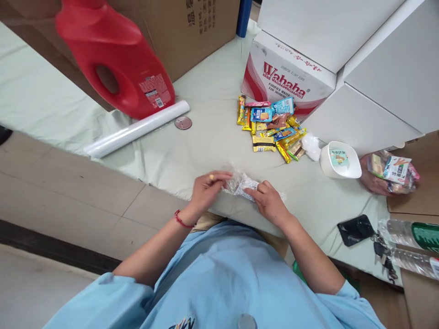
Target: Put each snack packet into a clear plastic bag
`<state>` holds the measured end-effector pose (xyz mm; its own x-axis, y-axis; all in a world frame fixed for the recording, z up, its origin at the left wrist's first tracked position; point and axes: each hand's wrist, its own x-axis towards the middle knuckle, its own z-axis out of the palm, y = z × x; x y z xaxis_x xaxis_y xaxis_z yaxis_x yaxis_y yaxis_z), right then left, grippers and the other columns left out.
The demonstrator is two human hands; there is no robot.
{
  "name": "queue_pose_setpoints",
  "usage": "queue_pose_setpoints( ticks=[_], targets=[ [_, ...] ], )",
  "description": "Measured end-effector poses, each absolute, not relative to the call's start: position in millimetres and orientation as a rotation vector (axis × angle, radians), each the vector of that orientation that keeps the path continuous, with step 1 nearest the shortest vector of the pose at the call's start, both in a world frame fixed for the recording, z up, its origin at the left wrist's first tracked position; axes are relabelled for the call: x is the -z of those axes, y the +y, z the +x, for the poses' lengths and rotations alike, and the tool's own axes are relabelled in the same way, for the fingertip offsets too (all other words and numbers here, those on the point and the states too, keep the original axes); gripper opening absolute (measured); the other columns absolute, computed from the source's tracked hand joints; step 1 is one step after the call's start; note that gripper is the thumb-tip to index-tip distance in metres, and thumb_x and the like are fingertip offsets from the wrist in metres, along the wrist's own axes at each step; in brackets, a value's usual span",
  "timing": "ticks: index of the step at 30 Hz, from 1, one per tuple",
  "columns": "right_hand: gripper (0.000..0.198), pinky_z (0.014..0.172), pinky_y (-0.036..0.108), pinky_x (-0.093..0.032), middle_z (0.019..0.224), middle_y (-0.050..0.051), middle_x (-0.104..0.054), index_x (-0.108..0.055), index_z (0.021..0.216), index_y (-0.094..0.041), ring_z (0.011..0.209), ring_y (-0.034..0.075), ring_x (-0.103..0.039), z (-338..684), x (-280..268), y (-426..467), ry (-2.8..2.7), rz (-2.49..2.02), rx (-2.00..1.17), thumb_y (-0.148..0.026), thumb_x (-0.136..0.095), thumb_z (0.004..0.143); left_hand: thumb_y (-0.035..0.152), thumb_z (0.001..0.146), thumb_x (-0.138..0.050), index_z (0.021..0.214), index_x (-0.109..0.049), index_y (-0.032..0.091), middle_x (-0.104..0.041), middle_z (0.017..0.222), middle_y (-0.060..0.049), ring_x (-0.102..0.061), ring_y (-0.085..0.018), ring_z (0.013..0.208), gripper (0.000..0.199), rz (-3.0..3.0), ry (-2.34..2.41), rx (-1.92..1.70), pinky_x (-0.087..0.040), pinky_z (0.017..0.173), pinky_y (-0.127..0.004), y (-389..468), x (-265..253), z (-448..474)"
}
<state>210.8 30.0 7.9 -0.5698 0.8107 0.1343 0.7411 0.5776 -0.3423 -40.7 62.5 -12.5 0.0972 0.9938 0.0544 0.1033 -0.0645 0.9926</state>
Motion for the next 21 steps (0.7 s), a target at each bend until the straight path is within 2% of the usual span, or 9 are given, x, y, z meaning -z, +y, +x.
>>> queue_pose_setpoints(
  ticks=[2,6,9,11,12,14,17,19,21],
  targets=[
    [0.046,0.072,0.033,-0.042,0.082,0.007,-0.057,-0.072,0.137,-0.024,0.083,0.023,-0.047,206.3,-10.5,26.6,-2.609,-1.307,-0.309,-0.006,-0.048,0.103,0.033,0.097,-0.054,0.103,-0.077,0.02,-0.079,0.109,-0.007,-0.071,-0.018,0.087,0.027,1.229,1.457,-1.245,-0.057,0.081,-0.032,74.9,7.7,-46.3],
    [0.046,0.076,0.035,-0.041,0.086,0.008,-0.059,-0.071,0.141,-0.025,0.087,0.025,-0.048,197.8,-16.2,22.2,-2.721,-1.348,-0.225,-0.008,-0.053,0.103,0.05,0.109,-0.032,0.108,-0.07,0.019,-0.073,0.121,-0.013,-0.063,-0.027,0.121,0.049,1.407,1.728,-1.082,-0.046,0.111,-0.048,95.6,7.1,-42.6],
    [0.046,0.077,0.036,-0.04,0.088,0.008,-0.06,-0.071,0.142,-0.027,0.088,0.025,-0.049,195.6,-18.9,22.2,-2.74,-1.397,-0.228,-0.008,-0.056,0.103,0.057,0.097,-0.059,0.106,-0.069,0.016,-0.064,0.139,-0.02,-0.045,-0.038,0.146,0.044,1.602,1.722,-0.821,-0.031,0.125,-0.058,99.0,7.1,-33.1],
    [0.046,0.077,0.036,-0.04,0.089,0.007,-0.06,-0.071,0.142,-0.029,0.089,0.025,-0.049,196.8,-20.7,22.9,-2.733,-1.42,-0.252,-0.009,-0.056,0.103,0.049,0.081,-0.079,0.102,-0.07,0.015,-0.058,0.146,-0.022,-0.039,-0.043,0.15,0.041,1.7,1.702,-0.674,-0.031,0.125,-0.058,96.2,2.2,-29.9],
    [0.045,0.077,0.036,-0.04,0.089,0.007,-0.06,-0.071,0.142,-0.03,0.089,0.025,-0.049,198.0,-21.6,23.0,-2.724,-1.427,-0.267,-0.01,-0.057,0.104,0.041,0.078,-0.08,0.098,-0.069,0.016,-0.06,0.143,-0.021,-0.045,-0.042,0.145,0.034,1.738,1.686,-0.606,-0.037,0.122,-0.056,94.1,-2.3,-29.7],
    [0.043,0.077,0.036,-0.04,0.091,0.008,-0.061,-0.071,0.142,-0.031,0.091,0.025,-0.049,200.5,-23.5,22.9,-2.707,-1.425,-0.303,-0.014,-0.058,0.104,0.029,0.078,-0.073,0.088,-0.067,0.019,-0.07,0.117,-0.013,-0.065,-0.032,0.116,0.015,1.739,1.629,-0.546,-0.051,0.104,-0.046,88.8,-14.4,-30.3],
    [0.04,0.079,0.037,-0.041,0.094,0.008,-0.063,-0.071,0.141,-0.031,0.094,0.026,-0.048,202.2,-25.2,21.1,-2.693,-1.391,-0.358,-0.018,-0.06,0.104,0.024,0.082,-0.064,0.081,-0.061,0.022,-0.066,0.078,0.0,-0.064,-0.019,0.075,0.003,1.649,1.474,-0.606,-0.053,0.075,-0.032,78.1,-34.3,-23.3],
    [0.033,0.082,0.038,-0.044,0.097,0.009,-0.064,-0.076,0.131,-0.028,0.097,0.027,-0.049,202.2,-26.0,19.0,-2.69,-1.365,-0.394,-0.019,-0.06,0.104,0.022,0.084,-0.061,0.083,-0.064,0.021,-0.066,0.077,0.001,-0.064,-0.017,0.073,0.002,1.642,1.358,-0.665,-0.052,0.072,-0.03,68.8,-43.1,-9.2],
    [0.025,0.089,0.042,-0.047,0.105,0.012,-0.066,-0.079,0.119,-0.024,0.105,0.029,-0.05,204.2,-27.7,16.1,-2.67,-1.334,-0.455,-0.02,-0.06,0.103,0.018,0.087,-0.057,0.091,-0.07,0.02,-0.072,0.09,-0.003,-0.068,-0.018,0.082,0.013,1.703,1.257,-0.651,-0.056,0.078,-0.032,59.0,-45.2,9.3]
  ],
)
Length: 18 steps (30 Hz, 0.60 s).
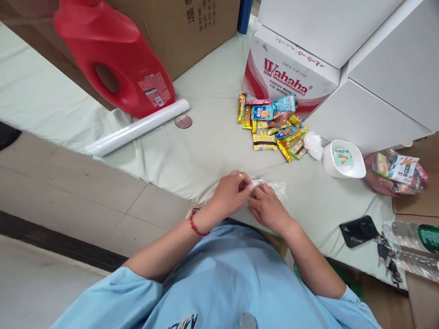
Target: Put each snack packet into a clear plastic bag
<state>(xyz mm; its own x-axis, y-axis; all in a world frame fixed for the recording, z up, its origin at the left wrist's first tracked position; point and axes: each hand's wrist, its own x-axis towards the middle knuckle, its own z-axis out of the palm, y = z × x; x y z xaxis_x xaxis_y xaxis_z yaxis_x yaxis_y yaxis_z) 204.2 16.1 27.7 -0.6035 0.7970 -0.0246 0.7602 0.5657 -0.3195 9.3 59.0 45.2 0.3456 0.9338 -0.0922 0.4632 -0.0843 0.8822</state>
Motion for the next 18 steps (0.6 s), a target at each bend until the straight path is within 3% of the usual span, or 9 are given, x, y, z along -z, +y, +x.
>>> queue_pose_setpoints(
  ticks=[4,6,9,12,15,18],
  targets=[
    [0.021,0.105,0.05,-0.05,0.128,0.013,-0.065,-0.077,0.115,-0.024,0.128,0.031,-0.05,225.4,-32.9,9.1,-2.517,-1.153,-0.728,-0.021,-0.061,0.101,0.013,0.091,-0.051,0.114,-0.073,0.013,-0.07,0.129,-0.017,-0.067,-0.027,0.12,0.032,1.996,1.202,-0.524,-0.055,0.106,-0.043,41.3,-35.1,38.0],
    [0.026,0.105,0.047,-0.052,0.119,0.01,-0.07,-0.075,0.12,-0.027,0.122,0.027,-0.057,242.3,-31.7,6.0,-2.349,-1.128,-0.848,-0.021,-0.055,0.104,0.013,0.091,-0.054,0.121,-0.071,0.009,-0.064,0.143,-0.022,-0.061,-0.032,0.132,0.035,2.181,1.219,-0.445,-0.051,0.113,-0.048,34.8,-29.3,43.5],
    [0.03,0.099,0.048,-0.055,0.11,0.01,-0.071,-0.07,0.13,-0.026,0.108,0.026,-0.063,262.0,-18.7,4.5,-2.014,-1.485,-0.647,-0.027,-0.05,0.107,0.017,0.095,-0.056,0.124,-0.071,0.008,-0.06,0.15,-0.023,-0.059,-0.035,0.13,0.034,2.409,1.231,-0.312,-0.053,0.106,-0.05,30.0,-25.4,45.4],
    [0.037,0.107,0.063,-0.048,0.129,0.02,-0.064,-0.07,0.129,-0.02,0.126,0.037,-0.054,268.3,0.7,6.8,-1.858,-1.813,-0.335,-0.04,-0.066,0.099,0.016,0.099,-0.053,0.125,-0.072,0.011,-0.063,0.147,-0.021,-0.063,-0.033,0.121,0.032,2.526,1.238,-0.26,-0.054,0.096,-0.049,30.8,-25.6,45.2],
    [0.023,0.11,0.064,-0.045,0.136,0.021,-0.062,-0.073,0.108,-0.02,0.132,0.039,-0.051,269.0,6.8,9.9,-1.871,-1.824,-0.397,-0.039,-0.069,0.094,0.016,0.101,-0.053,0.122,-0.075,0.015,-0.066,0.145,-0.018,-0.063,-0.032,0.119,0.03,2.56,1.24,-0.249,-0.052,0.092,-0.048,32.8,-25.8,42.6],
    [0.017,0.093,0.048,-0.056,0.112,0.013,-0.07,-0.069,0.094,-0.022,0.104,0.029,-0.066,266.7,-9.7,15.0,-1.759,-1.794,-0.658,-0.038,-0.063,0.097,0.018,0.102,-0.053,0.123,-0.075,0.017,-0.066,0.148,-0.015,-0.064,-0.031,0.117,0.03,2.598,1.239,-0.229,-0.051,0.089,-0.047,30.7,-23.6,39.1]
  ],
)
